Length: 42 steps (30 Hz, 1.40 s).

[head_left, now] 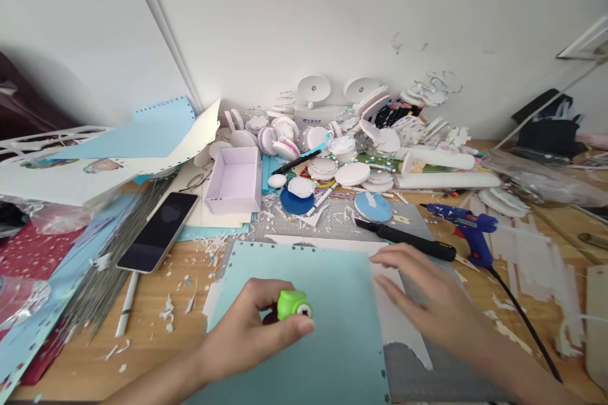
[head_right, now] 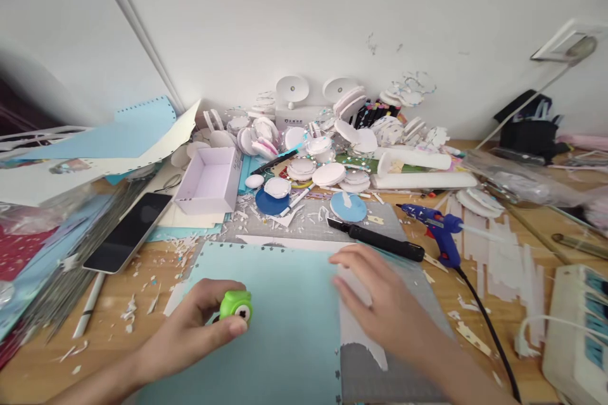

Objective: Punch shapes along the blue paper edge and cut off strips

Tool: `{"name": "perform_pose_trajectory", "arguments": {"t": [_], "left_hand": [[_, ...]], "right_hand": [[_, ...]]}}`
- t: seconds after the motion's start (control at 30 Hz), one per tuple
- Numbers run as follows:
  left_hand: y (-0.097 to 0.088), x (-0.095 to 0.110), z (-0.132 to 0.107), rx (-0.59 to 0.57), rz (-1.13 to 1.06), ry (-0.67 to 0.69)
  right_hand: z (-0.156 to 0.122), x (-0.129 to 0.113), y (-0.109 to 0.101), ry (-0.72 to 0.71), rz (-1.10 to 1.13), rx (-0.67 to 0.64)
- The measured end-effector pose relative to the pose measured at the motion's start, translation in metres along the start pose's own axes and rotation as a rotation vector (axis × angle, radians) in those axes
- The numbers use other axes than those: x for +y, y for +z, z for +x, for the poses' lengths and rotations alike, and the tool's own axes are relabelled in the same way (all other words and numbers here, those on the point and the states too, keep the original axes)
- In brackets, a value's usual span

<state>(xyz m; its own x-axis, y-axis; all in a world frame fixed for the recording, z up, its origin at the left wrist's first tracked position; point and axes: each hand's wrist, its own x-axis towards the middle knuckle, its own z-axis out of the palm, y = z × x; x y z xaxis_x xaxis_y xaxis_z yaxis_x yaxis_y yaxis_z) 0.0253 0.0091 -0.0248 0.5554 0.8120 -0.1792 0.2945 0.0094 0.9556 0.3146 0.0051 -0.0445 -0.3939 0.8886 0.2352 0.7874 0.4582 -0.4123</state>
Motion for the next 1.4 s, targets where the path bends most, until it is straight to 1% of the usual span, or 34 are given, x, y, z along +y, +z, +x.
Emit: {"name": "perform_pose_trajectory", "arguments": {"t": [0.1,0.17,0.2,0.23,0.3,0.37,0.4,0.5,0.53,0.6,0.67,0.73,0.77,0.8,0.87,0.97,1.03,1.2,1.23,1.3,1.37,1.4], "left_hand": [[0.0,0.006,0.004,-0.047,0.008,0.072],[0.001,0.009,0.007,-0.125,-0.048,0.078],[0.002,0.011,0.009,-0.163,-0.084,0.068],[0.003,0.011,0.011,-0.191,-0.119,0.055],[0.003,0.012,0.013,-0.196,-0.156,0.037],[-0.002,0.011,0.013,-0.145,-0.12,0.043],[-0.005,0.011,0.012,-0.103,-0.066,0.048],[-0.017,0.01,-0.001,0.015,0.249,0.061],[-0.02,0.009,-0.008,0.006,0.376,0.085],[-0.021,0.009,-0.021,-0.129,0.599,0.183],[-0.018,0.007,-0.031,-0.289,0.773,0.275],[-0.013,0.001,-0.037,-0.378,0.889,0.3],[-0.011,-0.002,-0.037,-0.382,0.928,0.287],[-0.01,-0.006,-0.037,-0.36,0.963,0.262],[-0.009,-0.013,-0.036,-0.278,1.02,0.221],[-0.01,-0.017,-0.033,-0.175,1.067,0.229],[-0.012,-0.016,-0.032,-0.117,1.056,0.255],[-0.017,-0.004,-0.026,0.111,1.012,0.266],[-0.016,0.0,-0.024,0.147,1.005,0.263],[-0.01,0.006,-0.021,0.209,0.996,0.259],[0.003,0.01,-0.016,0.256,1.006,0.268],[0.011,0.011,-0.013,0.258,1.019,0.287]], "right_hand": [[0.013,-0.041,-0.005,-0.085,0.283,-0.141],[0.022,-0.059,-0.006,-0.193,0.426,-0.237],[0.027,-0.065,-0.006,-0.245,0.492,-0.275],[0.03,-0.069,-0.006,-0.263,0.536,-0.311],[0.035,-0.071,-0.003,-0.256,0.603,-0.318],[0.035,-0.066,0.002,-0.191,0.679,-0.257],[0.033,-0.062,0.004,-0.129,0.72,-0.23],[0.028,-0.044,0.009,0.119,0.792,-0.183],[0.027,-0.037,0.009,0.201,0.775,-0.191],[0.028,-0.023,0.008,0.3,0.718,-0.211],[0.031,-0.009,0.006,0.341,0.696,-0.218],[0.035,0.002,0.003,0.36,0.731,-0.185],[0.037,0.006,0.0,0.374,0.753,-0.153],[0.038,0.008,-0.002,0.39,0.768,-0.122],[0.04,0.01,-0.008,0.422,0.77,-0.062],[0.038,0.008,-0.016,0.458,0.77,0.03],[0.034,0.007,-0.019,0.481,0.774,0.073],[0.018,0.015,-0.027,0.513,0.814,0.208],[0.014,0.016,-0.028,0.506,0.835,0.211],[0.008,0.011,-0.028,0.477,0.893,0.139],[0.003,-0.002,-0.02,0.444,0.959,-0.011],[0.002,-0.011,-0.014,0.431,0.986,-0.09]]}}
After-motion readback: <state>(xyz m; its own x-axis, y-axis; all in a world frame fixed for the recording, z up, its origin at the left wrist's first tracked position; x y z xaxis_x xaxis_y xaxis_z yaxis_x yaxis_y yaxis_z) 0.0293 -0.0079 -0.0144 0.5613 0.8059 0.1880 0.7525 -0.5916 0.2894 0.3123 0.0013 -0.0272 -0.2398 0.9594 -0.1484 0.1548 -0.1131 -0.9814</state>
